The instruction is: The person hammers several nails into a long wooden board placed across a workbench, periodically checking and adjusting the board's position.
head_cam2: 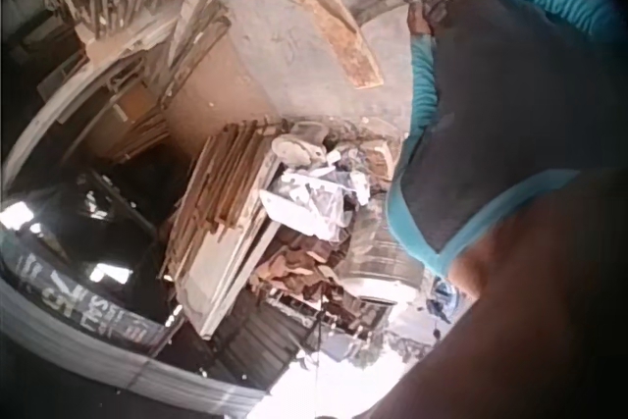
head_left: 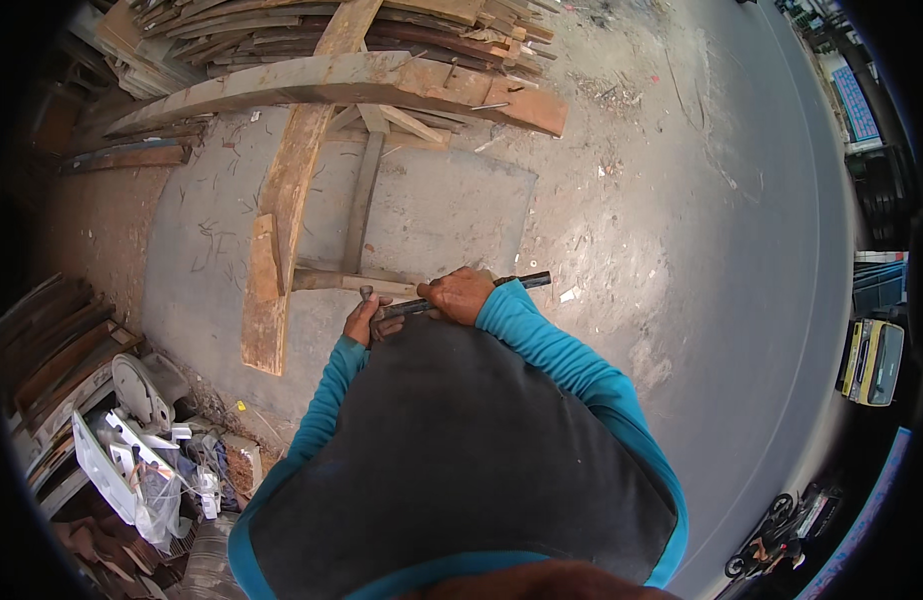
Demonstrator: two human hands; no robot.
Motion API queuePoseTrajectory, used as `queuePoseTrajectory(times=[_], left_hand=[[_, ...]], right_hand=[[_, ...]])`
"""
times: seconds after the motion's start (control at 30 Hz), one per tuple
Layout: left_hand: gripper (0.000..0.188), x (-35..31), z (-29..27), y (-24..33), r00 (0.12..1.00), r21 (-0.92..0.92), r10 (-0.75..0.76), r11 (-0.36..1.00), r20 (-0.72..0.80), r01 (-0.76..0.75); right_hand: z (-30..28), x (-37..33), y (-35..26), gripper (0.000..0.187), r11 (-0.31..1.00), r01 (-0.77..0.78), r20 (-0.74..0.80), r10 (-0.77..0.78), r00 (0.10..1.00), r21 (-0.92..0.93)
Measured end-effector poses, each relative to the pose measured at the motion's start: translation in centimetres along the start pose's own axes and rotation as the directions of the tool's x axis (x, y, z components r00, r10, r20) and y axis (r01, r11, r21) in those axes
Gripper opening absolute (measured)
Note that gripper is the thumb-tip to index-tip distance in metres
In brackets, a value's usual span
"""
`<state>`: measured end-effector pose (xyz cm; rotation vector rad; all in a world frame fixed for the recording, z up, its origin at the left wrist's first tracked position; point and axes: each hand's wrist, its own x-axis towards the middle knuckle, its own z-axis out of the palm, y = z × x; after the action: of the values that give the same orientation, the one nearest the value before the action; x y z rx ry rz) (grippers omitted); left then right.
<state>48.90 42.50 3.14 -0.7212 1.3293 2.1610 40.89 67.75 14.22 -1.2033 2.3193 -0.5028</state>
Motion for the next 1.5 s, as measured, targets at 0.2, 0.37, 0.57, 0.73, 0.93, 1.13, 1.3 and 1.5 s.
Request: queuePoseTrajectory(times=[0.2,0.37,0.57,0.73,0.93,1.13,1.3,1.5], left_hand=[[0.04,5.8,1.3,-0.9,0.996,-0.302,-0.027,0.953,-0.081,0.001],[0.035,6.7,9.1,4.0,0.951,-0.369,0.111,0.904,-0.287,-0.217],[0.035,6.1,2.5,3.4,0.843,-0.44,0.074,0.827,-0.533,-0.351],[0.029,9.9,0.4,8.8,0.83,-0.357,0.155,0.85,-0.535,-0.389],[0.033,12.5,-3.0,10.9,0.821,-0.446,0.104,0.798,-0.562,-0.406],[0.034,16.3,-1.9,13.8,0.899,-0.414,0.076,0.869,-0.43,-0.271],[0.034,18.7,-3.4,13.6,0.928,-0.441,0.041,0.871,-0.371,-0.215],[0.034,20.6,-3.3,14.0,0.945,-0.414,0.044,0.892,-0.323,-0.184]], right_hand=[[-3.5,-0.2,5.8,0.033,0.99,0.136,-0.045,-0.134,0.99,0.024],[-8.9,-1.9,9.2,0.032,0.996,0.078,-0.247,-0.086,0.965,-0.045],[-14.9,-2.4,11.8,0.024,0.983,0.068,-0.766,0.088,0.637,0.17],[-15.7,-5.0,21.1,0.025,0.795,-0.193,-0.767,0.606,0.209,0.575],[-15.5,-3.0,26.1,0.041,0.713,-0.333,-0.737,0.672,0.074,0.617],[-15.1,-0.9,27.8,0.047,0.542,-0.356,-0.562,0.825,0.055,0.761],[-13.5,1.8,26.8,0.047,0.527,-0.344,-0.559,0.829,0.009,0.777],[-13.6,2.2,26.5,0.043,0.523,-0.291,-0.544,0.839,0.009,0.801]])
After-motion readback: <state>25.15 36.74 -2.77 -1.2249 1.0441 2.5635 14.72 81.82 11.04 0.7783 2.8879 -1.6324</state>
